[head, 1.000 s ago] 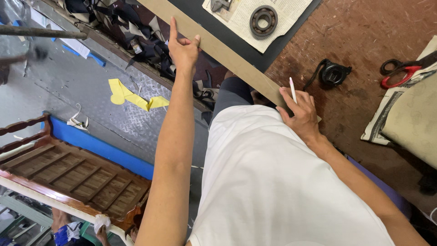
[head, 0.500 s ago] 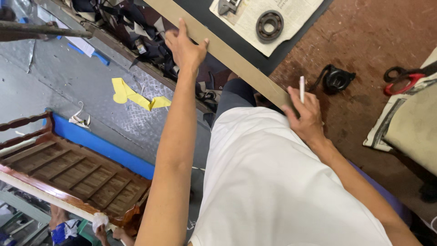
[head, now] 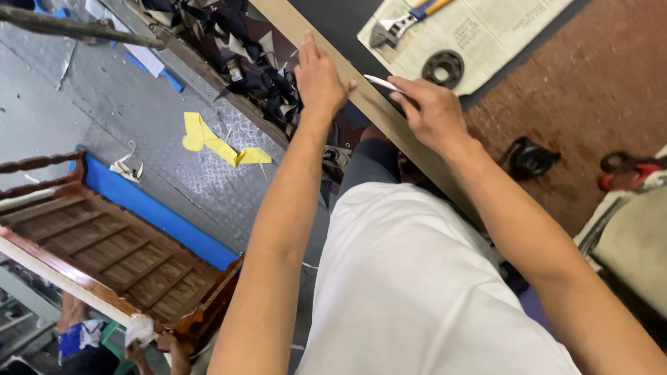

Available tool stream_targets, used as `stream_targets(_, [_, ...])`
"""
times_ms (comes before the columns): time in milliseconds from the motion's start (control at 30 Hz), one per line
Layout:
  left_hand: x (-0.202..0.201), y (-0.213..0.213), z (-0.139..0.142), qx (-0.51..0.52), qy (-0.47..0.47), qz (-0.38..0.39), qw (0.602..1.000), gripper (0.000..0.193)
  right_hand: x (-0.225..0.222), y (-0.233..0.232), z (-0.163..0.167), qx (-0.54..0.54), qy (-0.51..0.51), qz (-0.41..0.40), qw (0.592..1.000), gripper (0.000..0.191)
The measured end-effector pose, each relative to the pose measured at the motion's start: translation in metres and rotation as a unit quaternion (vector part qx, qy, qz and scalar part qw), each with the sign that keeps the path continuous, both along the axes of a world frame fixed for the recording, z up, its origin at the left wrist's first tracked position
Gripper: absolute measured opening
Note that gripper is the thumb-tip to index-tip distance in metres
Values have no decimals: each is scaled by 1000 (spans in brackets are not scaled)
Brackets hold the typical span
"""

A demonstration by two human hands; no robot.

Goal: The person cuts a piece of black fabric using scissors, then lays out a newspaper on the fabric and uses a ruler and marker to draw a straight line. The person then cuts along the marked line with scissors.

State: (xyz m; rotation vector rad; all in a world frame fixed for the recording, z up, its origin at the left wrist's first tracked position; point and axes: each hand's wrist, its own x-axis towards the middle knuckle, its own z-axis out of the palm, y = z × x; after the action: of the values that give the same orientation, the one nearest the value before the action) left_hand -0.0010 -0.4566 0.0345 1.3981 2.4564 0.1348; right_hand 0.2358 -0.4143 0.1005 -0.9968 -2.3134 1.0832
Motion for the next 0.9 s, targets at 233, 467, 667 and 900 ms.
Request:
stream_targets(233, [-3,12,18,-60,74,-22,995,105,-66,30,-16,18,16,53,998,33])
stream_targets(467, [-9,19,27,-88,59,-28,994,90,-96,52,-23,11,-68,84,994,39])
stream_targets(667, [-16,28,25,-84,89,-48,991,54,-230,109,-36,69,-20,87,994,32])
stream_targets(900, [-18,37,24,-70,82,-32,994,64,-314,140,-54,62,32,92,993,34])
